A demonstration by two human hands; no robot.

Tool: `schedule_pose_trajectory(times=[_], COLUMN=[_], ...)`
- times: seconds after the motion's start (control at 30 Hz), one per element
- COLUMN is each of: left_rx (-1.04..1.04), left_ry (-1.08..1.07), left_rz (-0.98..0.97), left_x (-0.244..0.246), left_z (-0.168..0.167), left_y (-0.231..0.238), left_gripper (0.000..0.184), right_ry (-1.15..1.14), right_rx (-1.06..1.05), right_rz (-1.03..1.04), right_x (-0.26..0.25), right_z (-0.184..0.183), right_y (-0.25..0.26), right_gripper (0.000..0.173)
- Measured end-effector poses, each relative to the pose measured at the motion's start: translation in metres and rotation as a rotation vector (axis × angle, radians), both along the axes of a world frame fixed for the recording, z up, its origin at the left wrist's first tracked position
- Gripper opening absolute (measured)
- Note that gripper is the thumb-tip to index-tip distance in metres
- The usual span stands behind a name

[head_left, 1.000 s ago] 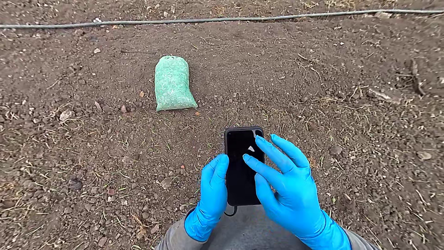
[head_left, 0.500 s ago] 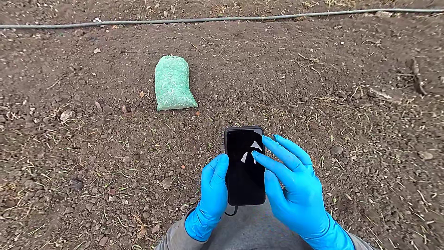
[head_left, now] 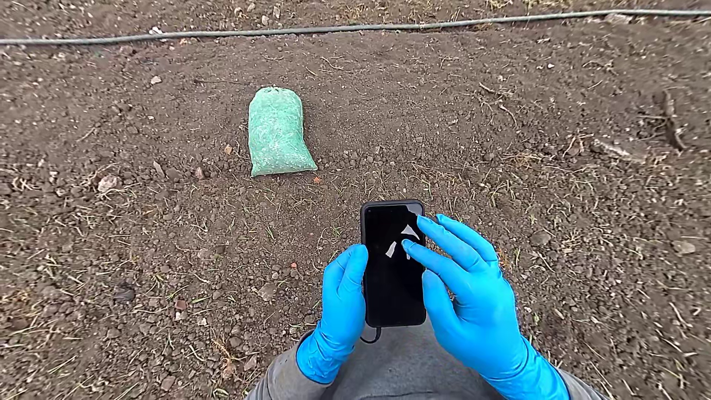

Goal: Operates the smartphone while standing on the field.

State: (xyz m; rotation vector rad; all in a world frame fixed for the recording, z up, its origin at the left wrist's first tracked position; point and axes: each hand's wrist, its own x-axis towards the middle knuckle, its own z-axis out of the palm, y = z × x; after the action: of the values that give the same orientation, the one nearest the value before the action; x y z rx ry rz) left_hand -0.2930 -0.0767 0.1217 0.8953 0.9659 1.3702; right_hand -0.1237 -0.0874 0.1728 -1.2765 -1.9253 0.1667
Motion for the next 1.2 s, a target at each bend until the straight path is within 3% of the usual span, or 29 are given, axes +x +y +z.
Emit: schedule_pose_trajectory(times=[1.1,1.2], left_rx=[0.035,0.018], left_ry=[0.027,0.026], left_rz=[-0.021,-0.027], left_x=[0.005,0.003], left_z=[-0.001,-0.001], left_y=[-0.007,-0.007], left_gripper=[0.047,0.047], right_ry=[-0.177,-0.097], right_rx=[0.028,0.07], right_rz=[0.076,0.076], right_x=[-0.012,-0.01], right_z=[-0.001,0.002], right_y=[0.007,0.004], right_gripper=[0.037,0.04])
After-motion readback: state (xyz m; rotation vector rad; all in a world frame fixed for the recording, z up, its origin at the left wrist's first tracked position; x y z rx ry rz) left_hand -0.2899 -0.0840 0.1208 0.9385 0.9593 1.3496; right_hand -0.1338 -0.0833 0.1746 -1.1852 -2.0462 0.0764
